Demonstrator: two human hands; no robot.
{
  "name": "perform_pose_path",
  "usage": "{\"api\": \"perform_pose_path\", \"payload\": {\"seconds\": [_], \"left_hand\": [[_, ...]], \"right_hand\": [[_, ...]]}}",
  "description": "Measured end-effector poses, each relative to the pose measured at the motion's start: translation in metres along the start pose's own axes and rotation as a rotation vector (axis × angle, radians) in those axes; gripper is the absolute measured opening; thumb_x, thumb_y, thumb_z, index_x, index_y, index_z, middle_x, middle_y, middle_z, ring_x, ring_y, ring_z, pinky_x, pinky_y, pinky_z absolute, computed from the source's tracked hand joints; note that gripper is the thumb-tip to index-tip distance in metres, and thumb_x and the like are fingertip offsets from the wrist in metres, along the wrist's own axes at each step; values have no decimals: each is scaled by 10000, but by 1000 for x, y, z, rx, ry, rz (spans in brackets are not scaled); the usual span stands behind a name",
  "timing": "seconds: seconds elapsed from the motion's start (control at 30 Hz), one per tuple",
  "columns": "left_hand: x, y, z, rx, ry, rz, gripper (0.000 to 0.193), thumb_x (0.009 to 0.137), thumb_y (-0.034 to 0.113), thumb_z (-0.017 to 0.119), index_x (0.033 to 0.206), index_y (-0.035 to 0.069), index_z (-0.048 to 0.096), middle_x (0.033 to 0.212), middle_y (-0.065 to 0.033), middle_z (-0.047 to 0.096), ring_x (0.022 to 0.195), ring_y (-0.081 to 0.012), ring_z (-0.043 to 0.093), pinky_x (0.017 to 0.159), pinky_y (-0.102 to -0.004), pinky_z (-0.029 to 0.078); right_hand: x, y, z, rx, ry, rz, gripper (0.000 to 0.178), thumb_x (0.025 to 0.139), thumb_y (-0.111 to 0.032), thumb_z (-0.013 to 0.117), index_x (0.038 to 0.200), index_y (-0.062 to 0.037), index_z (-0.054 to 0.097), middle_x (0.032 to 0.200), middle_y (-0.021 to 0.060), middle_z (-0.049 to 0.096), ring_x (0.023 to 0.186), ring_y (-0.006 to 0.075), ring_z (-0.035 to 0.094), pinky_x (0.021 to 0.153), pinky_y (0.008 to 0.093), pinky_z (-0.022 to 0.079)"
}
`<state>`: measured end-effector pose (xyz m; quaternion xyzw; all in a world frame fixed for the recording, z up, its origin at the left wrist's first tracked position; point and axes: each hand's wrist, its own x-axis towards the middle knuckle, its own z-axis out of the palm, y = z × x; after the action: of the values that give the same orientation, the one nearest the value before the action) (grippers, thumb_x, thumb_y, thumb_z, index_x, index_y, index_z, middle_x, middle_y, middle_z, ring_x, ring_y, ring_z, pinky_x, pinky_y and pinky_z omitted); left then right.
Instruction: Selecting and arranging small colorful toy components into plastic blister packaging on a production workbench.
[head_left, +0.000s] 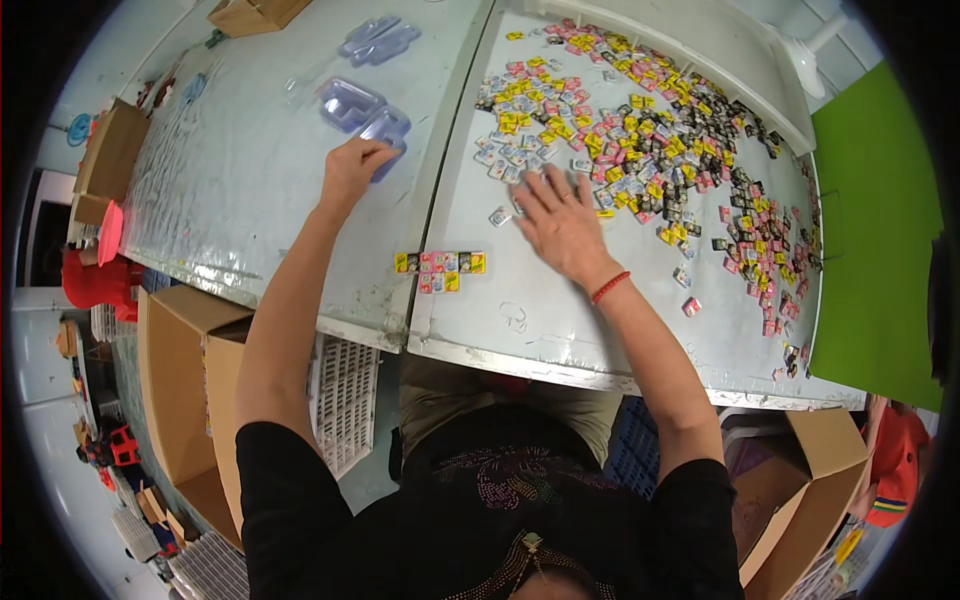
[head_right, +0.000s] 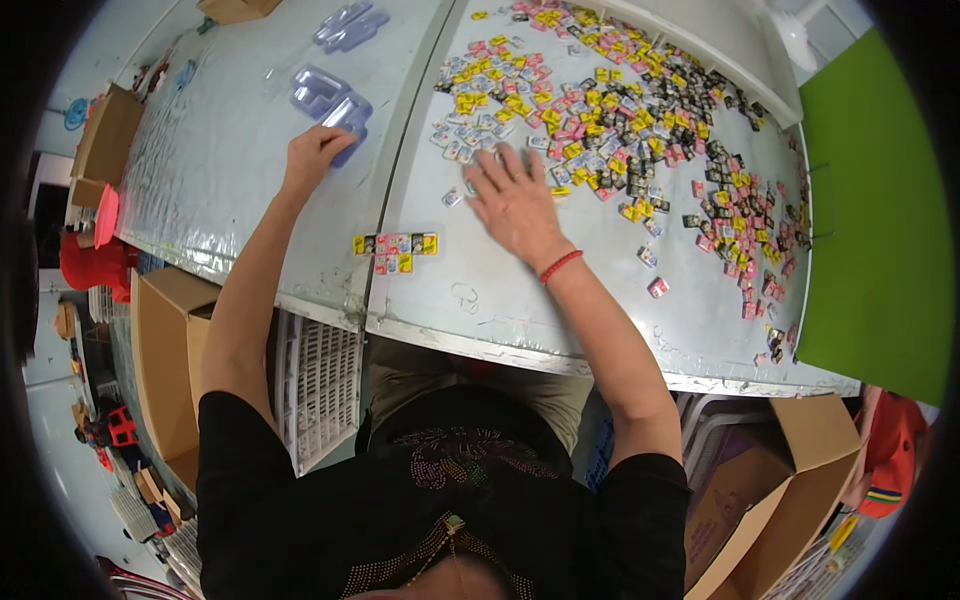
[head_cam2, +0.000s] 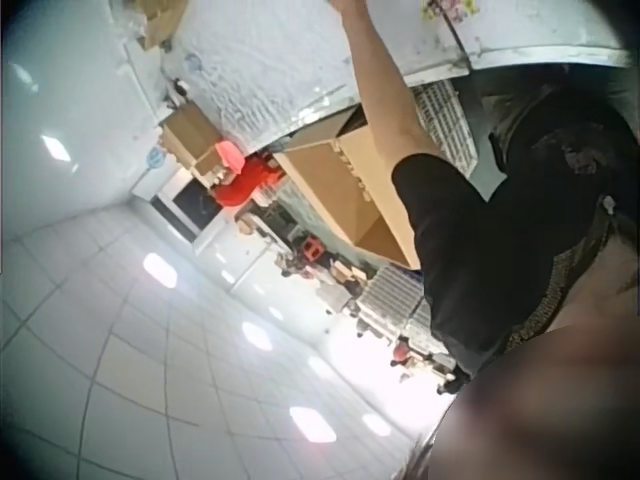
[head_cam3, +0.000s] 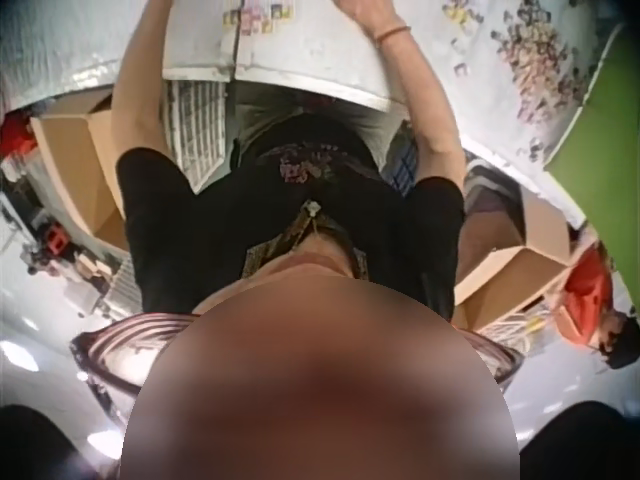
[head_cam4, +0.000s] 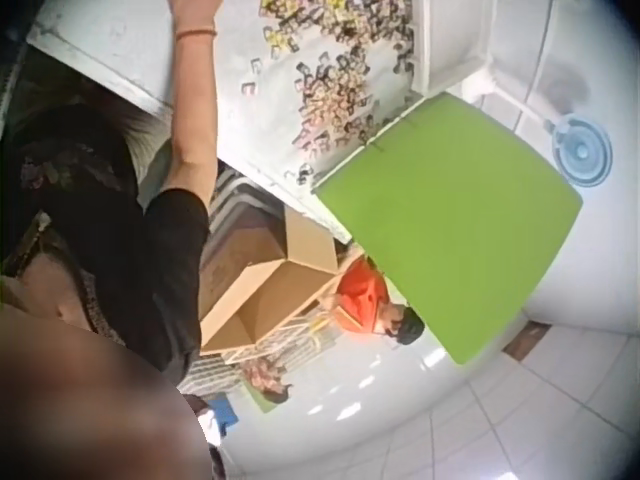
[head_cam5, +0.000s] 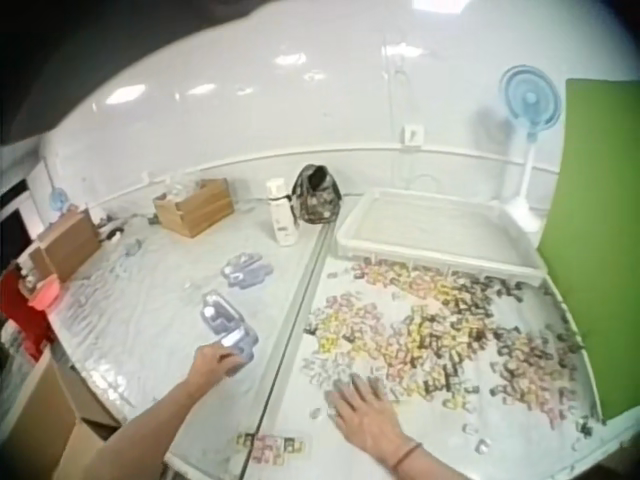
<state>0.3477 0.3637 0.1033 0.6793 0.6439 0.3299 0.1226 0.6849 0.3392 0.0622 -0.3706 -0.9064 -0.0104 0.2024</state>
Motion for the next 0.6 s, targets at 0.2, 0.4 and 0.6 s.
{"api": "perform_pose_path", "payload": {"seconds": [0.2, 0.4, 0.6], "left_hand": [[8, -7, -9, 63, -133, -34, 180, 867, 177, 672, 972, 39, 716, 824, -108, 684, 703, -190, 628, 659, -313, 486], [15, -20, -1, 571, -61, 260, 185, 926, 164, 549, 958, 38, 681, 875, -180, 677, 793, -368, 642, 728, -453, 494], [31, 51, -40, 296, 218, 64, 172, 922, 180, 576, 946, 54, 692, 898, -148, 689, 815, -333, 661, 713, -376, 518]], "right_hand": [[-20, 55, -13, -141, 46, 236, 427, 931, -352, 548, 1296, -132, 530, 1382, 95, 478, 1299, 308, 412, 1101, 545, 252], [-49, 17, -31, -44, 77, 219, 439, 890, -314, 617, 1277, -123, 537, 1375, 137, 463, 1304, 364, 384, 1082, 562, 267], [-111, -21, -64, 113, 96, 237, 430, 848, -234, 680, 1236, -94, 557, 1378, 162, 458, 1297, 392, 398, 1072, 566, 283]]}}
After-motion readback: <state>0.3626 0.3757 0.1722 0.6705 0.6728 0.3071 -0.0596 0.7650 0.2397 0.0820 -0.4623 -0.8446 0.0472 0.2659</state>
